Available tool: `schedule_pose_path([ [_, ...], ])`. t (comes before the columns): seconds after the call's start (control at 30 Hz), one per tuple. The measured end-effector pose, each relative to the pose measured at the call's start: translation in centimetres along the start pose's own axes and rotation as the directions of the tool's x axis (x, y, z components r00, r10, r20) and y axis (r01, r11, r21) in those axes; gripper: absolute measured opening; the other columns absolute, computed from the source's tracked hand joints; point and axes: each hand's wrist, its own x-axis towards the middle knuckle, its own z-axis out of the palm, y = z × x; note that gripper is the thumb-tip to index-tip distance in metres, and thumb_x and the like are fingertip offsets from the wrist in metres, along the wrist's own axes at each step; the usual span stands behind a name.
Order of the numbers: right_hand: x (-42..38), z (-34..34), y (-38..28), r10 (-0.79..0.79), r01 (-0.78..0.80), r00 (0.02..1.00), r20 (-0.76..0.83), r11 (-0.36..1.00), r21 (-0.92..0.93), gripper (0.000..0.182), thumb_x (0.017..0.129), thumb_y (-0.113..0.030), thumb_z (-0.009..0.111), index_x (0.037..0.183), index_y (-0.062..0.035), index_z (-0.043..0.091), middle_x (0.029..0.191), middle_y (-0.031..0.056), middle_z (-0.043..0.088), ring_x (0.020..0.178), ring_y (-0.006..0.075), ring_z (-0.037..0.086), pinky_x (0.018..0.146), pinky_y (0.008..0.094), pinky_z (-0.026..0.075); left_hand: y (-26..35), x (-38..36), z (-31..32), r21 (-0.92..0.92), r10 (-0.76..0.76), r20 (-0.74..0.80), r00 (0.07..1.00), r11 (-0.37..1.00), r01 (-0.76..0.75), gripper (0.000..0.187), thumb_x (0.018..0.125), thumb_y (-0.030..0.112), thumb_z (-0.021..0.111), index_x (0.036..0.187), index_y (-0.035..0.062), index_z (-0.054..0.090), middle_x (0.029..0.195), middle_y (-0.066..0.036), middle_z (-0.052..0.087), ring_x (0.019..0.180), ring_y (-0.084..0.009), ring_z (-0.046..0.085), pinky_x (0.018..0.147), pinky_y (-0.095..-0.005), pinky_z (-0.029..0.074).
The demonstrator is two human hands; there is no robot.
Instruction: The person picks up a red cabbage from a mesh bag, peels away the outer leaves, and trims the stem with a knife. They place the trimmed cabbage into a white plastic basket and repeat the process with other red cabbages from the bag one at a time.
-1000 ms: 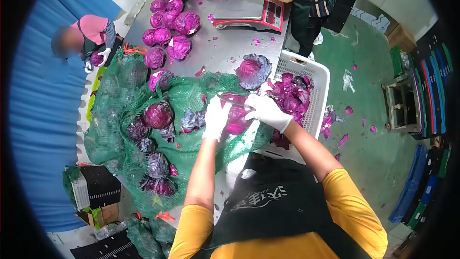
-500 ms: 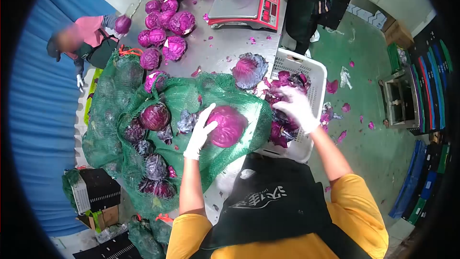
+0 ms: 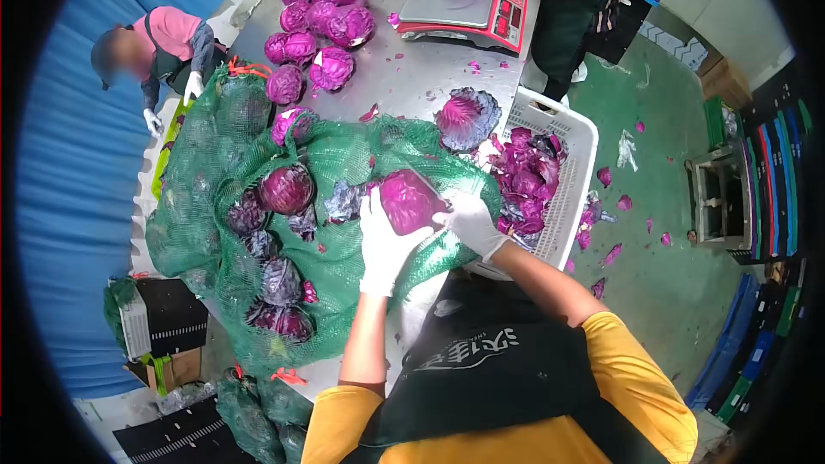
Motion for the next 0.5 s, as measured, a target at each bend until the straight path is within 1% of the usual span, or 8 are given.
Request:
schedule_pose_path([
  [0.03, 0.3, -0.6, 1.0, -0.004, 0.004, 1.000, 0.004, 1.000, -0.002, 0.038, 0.072, -0.026, 0.073, 0.097, 0.0003, 0.063, 0.069, 0.0123, 0.059, 0.063, 0.0284, 0.059, 0.061, 0.0347, 0.048, -0.5, 0.4, -0.1, -0.003, -0.003, -0.004, 1.000, 1.000, 0.003, 0.098, 0.067, 0.039, 0.079, 0.140, -0.0011, 0.030, 0.140, -0.027, 0.032, 0.130, -0.0394, 0.033, 0.108, -0.0435, 0.030],
  [0.1, 1.1, -2.0, 3.8, 0.265, -0.383, 0.884, 0.384, 0.883, 0.273, 0.039, 0.072, -0.018, 0.071, 0.104, 0.0027, 0.063, 0.068, 0.0096, 0.063, 0.056, 0.0231, 0.060, 0.055, 0.0331, 0.048, -2.3, 1.6, -0.1, -0.144, -0.047, 0.053, 0.997, 0.988, 0.054, 0.093, 0.069, 0.038, 0.078, 0.140, -0.0011, 0.032, 0.139, -0.026, 0.034, 0.129, -0.0374, 0.036, 0.107, -0.0414, 0.032],
  [0.17, 2.5, -6.3, 3.0, 0.519, -0.653, 0.743, 0.422, 0.701, 0.287, 0.022, 0.072, -0.005, 0.069, 0.091, 0.0041, 0.064, 0.065, 0.0053, 0.061, 0.053, 0.0128, 0.057, 0.048, 0.0301, 0.047, -4.2, 2.9, -0.5, -0.271, -0.036, 0.099, 0.994, 0.961, 0.062, 0.085, 0.072, 0.035, 0.076, 0.137, -0.0012, 0.036, 0.134, -0.021, 0.040, 0.125, -0.0321, 0.042, 0.106, -0.0382, 0.033],
  [0.3, 3.6, -12.8, 7.6, 0.679, -0.688, 0.725, 0.120, 0.723, 0.064, 0.045, 0.071, -0.008, 0.069, 0.113, 0.0041, 0.059, 0.078, 0.0118, 0.065, 0.063, 0.0206, 0.063, 0.058, 0.0316, 0.051, -7.2, 5.0, -1.0, -0.387, -0.002, 0.232, 0.973, 0.917, 0.094, 0.081, 0.071, 0.033, 0.078, 0.136, 0.0019, 0.041, 0.133, -0.019, 0.043, 0.123, -0.0297, 0.044, 0.105, -0.0372, 0.035],
  [0.37, 3.9, -13.4, 7.4, 0.298, -0.419, 0.897, -0.325, 0.806, -0.418, 0.053, 0.070, -0.011, 0.071, 0.118, 0.0025, 0.055, 0.096, 0.0185, 0.062, 0.085, 0.0299, 0.064, 0.071, 0.0370, 0.052, -6.9, 5.8, -1.3, -0.436, 0.044, 0.319, 0.947, 0.894, 0.105, 0.082, 0.070, 0.033, 0.079, 0.136, 0.0028, 0.041, 0.132, -0.019, 0.045, 0.122, -0.0292, 0.046, 0.104, -0.0372, 0.036],
  [0.43, 4.9, -13.0, 1.2, 0.395, -0.468, 0.873, -0.287, 0.844, -0.262, 0.058, 0.072, -0.016, 0.074, 0.122, 0.0010, 0.051, 0.100, 0.0189, 0.060, 0.098, 0.0340, 0.059, 0.085, 0.0388, 0.049, -6.6, 6.4, -1.3, -0.403, 0.029, 0.343, 0.939, 0.907, 0.120, 0.082, 0.070, 0.035, 0.079, 0.136, 0.0029, 0.041, 0.132, -0.019, 0.046, 0.121, -0.0290, 0.047, 0.104, -0.0374, 0.037],
  [0.47, 5.3, -10.5, 1.8, 0.469, -0.472, 0.880, -0.079, 0.882, -0.015, 0.062, 0.073, -0.022, 0.074, 0.125, 0.0007, 0.051, 0.106, 0.0203, 0.061, 0.102, 0.0337, 0.059, 0.089, 0.0395, 0.047, -6.5, 6.8, -1.2, -0.364, 0.013, 0.354, 0.935, 0.923, 0.125, 0.082, 0.070, 0.035, 0.078, 0.135, 0.0032, 0.041, 0.132, -0.019, 0.046, 0.121, -0.0294, 0.047, 0.104, -0.0373, 0.037],
  [0.5, 4.9, -8.8, 0.7, 0.308, -0.302, 0.950, 0.050, 0.949, -0.090, 0.066, 0.073, -0.031, 0.074, 0.126, 0.0010, 0.051, 0.110, 0.0206, 0.061, 0.100, 0.0316, 0.060, 0.089, 0.0377, 0.047, -6.4, 7.1, -1.0, -0.326, -0.004, 0.364, 0.932, 0.936, 0.132, 0.081, 0.070, 0.036, 0.078, 0.135, 0.0034, 0.041, 0.132, -0.019, 0.046, 0.122, -0.0298, 0.047, 0.104, -0.0372, 0.037],
])
